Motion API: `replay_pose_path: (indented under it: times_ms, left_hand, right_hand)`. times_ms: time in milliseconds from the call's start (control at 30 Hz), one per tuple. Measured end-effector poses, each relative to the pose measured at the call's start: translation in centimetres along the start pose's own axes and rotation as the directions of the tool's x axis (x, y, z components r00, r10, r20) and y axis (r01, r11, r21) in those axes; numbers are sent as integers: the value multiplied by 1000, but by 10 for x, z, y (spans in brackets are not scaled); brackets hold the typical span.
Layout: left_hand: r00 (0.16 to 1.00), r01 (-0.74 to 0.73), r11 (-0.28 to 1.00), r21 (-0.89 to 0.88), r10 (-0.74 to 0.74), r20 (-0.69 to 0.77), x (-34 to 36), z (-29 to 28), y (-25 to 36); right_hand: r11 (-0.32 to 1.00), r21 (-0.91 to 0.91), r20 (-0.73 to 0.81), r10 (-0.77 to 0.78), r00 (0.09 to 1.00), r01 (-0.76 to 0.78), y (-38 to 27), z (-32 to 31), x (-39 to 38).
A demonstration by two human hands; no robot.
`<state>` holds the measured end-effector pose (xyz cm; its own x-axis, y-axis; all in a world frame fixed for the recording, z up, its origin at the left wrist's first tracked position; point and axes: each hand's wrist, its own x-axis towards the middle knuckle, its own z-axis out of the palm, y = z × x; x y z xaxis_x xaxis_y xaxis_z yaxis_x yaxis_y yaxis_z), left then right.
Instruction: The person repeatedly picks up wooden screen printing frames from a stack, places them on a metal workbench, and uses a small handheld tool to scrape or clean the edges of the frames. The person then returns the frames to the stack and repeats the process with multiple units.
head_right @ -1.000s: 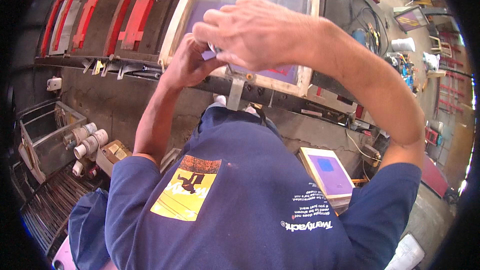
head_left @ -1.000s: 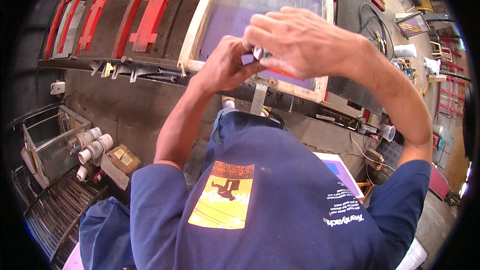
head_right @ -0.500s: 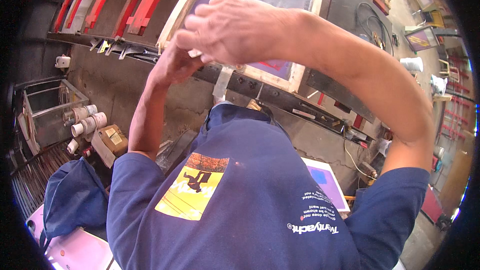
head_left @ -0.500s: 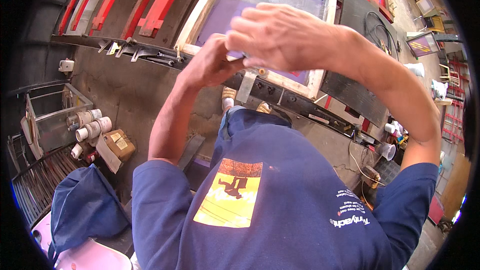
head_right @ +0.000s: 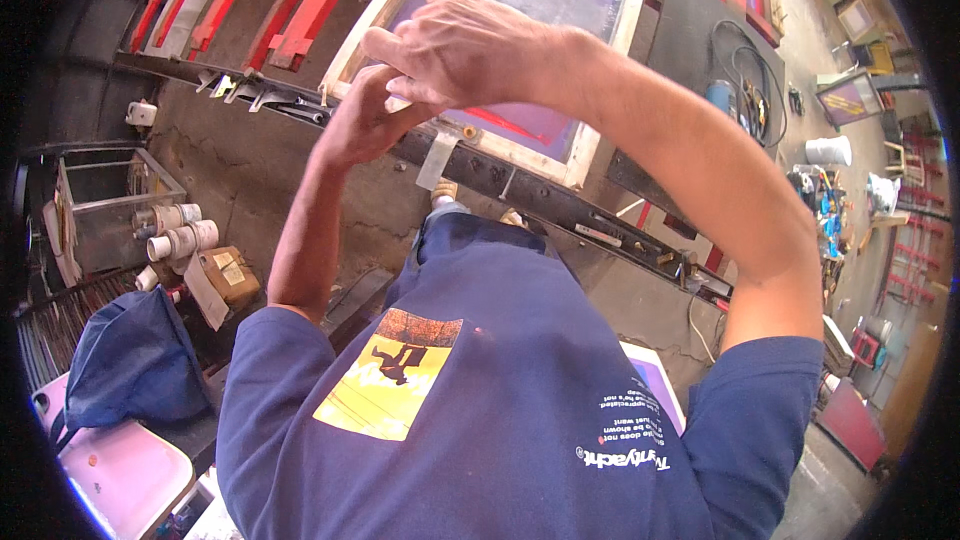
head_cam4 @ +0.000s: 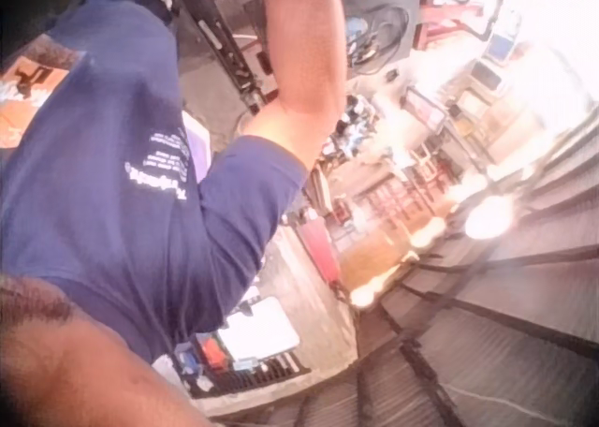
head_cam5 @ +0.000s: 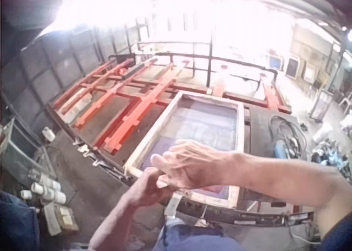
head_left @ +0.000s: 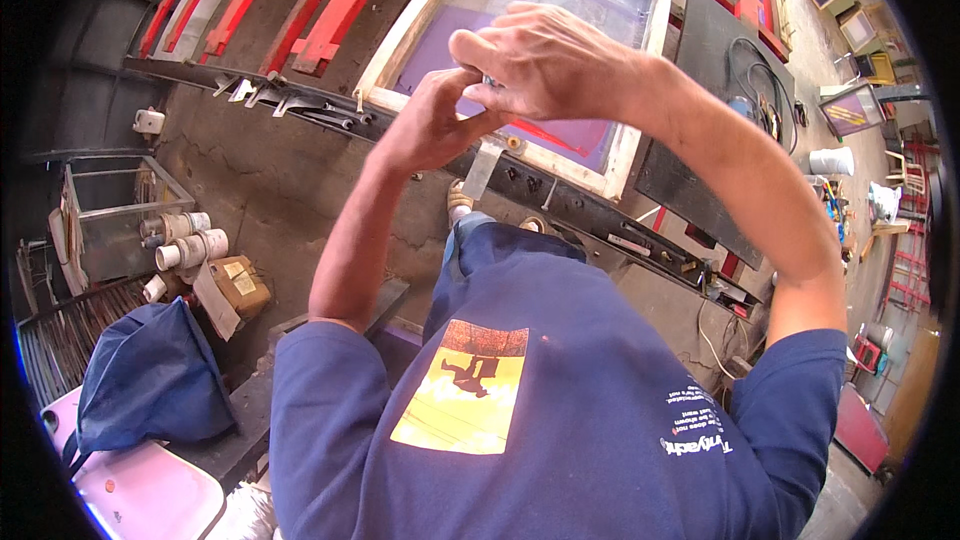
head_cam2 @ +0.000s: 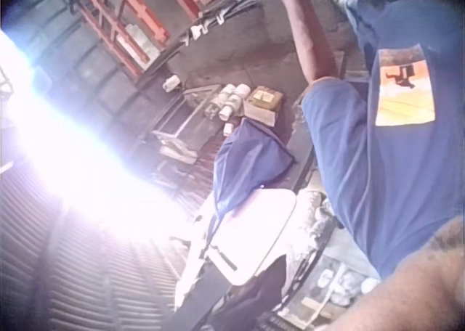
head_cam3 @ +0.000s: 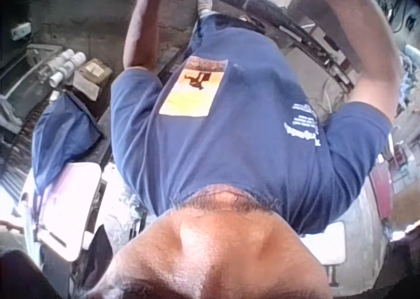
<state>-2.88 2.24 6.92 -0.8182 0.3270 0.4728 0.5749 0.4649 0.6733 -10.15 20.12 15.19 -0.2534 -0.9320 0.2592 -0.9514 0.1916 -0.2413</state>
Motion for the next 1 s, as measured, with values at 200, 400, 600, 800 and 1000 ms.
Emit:
replay_pose_path:
  times_ms: [200,400,600,800,1000]
  left_hand:
    - [986,153,987,-48,-156,-61,-8,0,5]
    - [923,294,955,-43,-296,-248,-10,14,15]
    - [956,258,955,-146,-274,-105,-9,3,9]
    - [977,203,979,18,-201,-71,-23,1,-4]
    - [940,258,960,-111,-276,-199,-19,2,9]
  right_hand:
    - [992,74,-451,123,884,-101,-6,24,2]
    - [586,806,-395,638,662,-83,-28,36,36]
    - [231,972,21,119,993,-48,7,11,32]
    - [598,789,-455,722,521,-140,-44,55,34]
    - [251,964,1,335,942,-90,-8,36,41]
